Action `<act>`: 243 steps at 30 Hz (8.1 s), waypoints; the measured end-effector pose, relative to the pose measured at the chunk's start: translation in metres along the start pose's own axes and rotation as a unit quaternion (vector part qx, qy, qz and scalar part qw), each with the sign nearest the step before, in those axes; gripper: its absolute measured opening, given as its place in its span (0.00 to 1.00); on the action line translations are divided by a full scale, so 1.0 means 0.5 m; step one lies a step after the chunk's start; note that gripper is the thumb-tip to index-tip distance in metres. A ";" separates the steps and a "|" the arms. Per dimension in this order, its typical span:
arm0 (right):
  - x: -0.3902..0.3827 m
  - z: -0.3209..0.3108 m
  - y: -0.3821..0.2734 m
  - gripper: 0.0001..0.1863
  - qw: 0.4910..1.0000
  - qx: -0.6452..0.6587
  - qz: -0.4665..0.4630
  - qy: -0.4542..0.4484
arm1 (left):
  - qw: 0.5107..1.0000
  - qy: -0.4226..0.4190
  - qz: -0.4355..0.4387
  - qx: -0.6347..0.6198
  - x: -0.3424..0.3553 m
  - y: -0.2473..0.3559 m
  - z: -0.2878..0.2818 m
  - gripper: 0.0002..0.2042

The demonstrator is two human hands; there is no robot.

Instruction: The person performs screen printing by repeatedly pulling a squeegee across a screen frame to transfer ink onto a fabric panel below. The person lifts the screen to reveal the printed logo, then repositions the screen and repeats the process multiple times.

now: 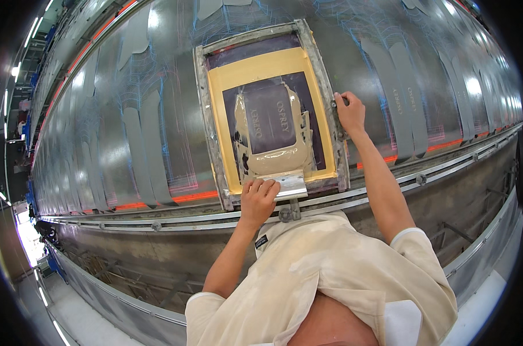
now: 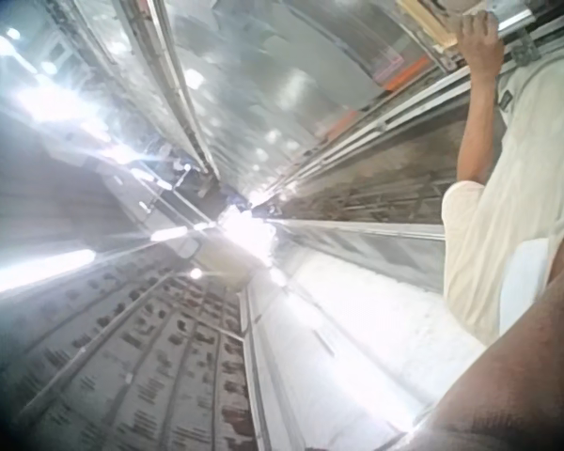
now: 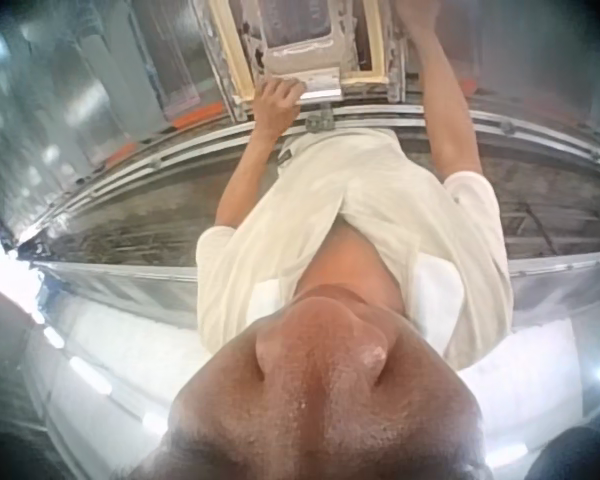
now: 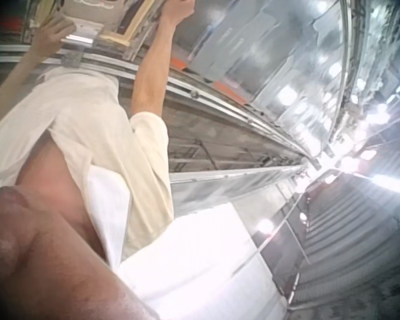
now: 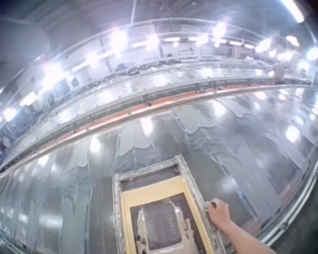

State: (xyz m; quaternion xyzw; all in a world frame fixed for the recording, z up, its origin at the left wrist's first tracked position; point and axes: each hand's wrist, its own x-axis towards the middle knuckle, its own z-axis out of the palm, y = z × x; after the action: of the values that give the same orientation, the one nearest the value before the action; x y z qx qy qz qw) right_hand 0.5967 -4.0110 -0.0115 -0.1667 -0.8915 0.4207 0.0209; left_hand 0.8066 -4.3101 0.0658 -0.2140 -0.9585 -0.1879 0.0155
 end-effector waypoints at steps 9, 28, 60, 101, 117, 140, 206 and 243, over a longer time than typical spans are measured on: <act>-0.014 -0.013 -0.004 0.16 0.999 0.034 -0.014 0.011 | 0.997 0.054 0.007 0.056 0.206 -0.111 0.003 0.22; -0.003 -0.067 -0.041 0.17 1.000 0.009 -0.024 0.015 | 0.997 0.077 0.000 -0.019 0.171 -0.082 0.025 0.20; 0.007 -0.037 0.011 0.10 0.969 0.195 0.063 -0.139 | 0.977 -0.136 -0.163 0.020 0.175 0.035 -0.032 0.14; -0.003 -0.040 0.032 0.18 0.864 0.447 0.111 -0.201 | 0.944 -0.258 -0.163 0.121 0.216 0.030 -0.023 0.15; 0.005 -0.016 0.044 0.16 0.996 0.089 0.007 0.005 | 0.992 -0.118 -0.052 -0.004 0.195 -0.033 -0.012 0.14; 0.170 0.174 -0.279 0.12 0.849 -0.230 -0.290 -0.378 | 0.990 -0.115 -0.078 -0.024 0.535 -0.340 0.004 0.12; -0.038 0.030 -0.076 0.18 1.000 0.013 0.006 -0.017 | 0.997 -0.007 -0.063 -0.039 0.084 -0.179 -0.013 0.12; -0.250 0.559 -0.630 0.24 0.944 -0.048 -0.267 -0.190 | 0.998 -0.044 -0.041 -0.022 0.026 -0.937 -0.319 0.10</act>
State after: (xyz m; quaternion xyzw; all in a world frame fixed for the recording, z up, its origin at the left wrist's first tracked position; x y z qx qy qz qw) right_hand 0.5769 -4.4441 0.0595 0.1591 -0.9100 0.3802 -0.0453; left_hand 0.5916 -4.7560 0.0498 -0.1830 -0.9619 -0.1993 -0.0390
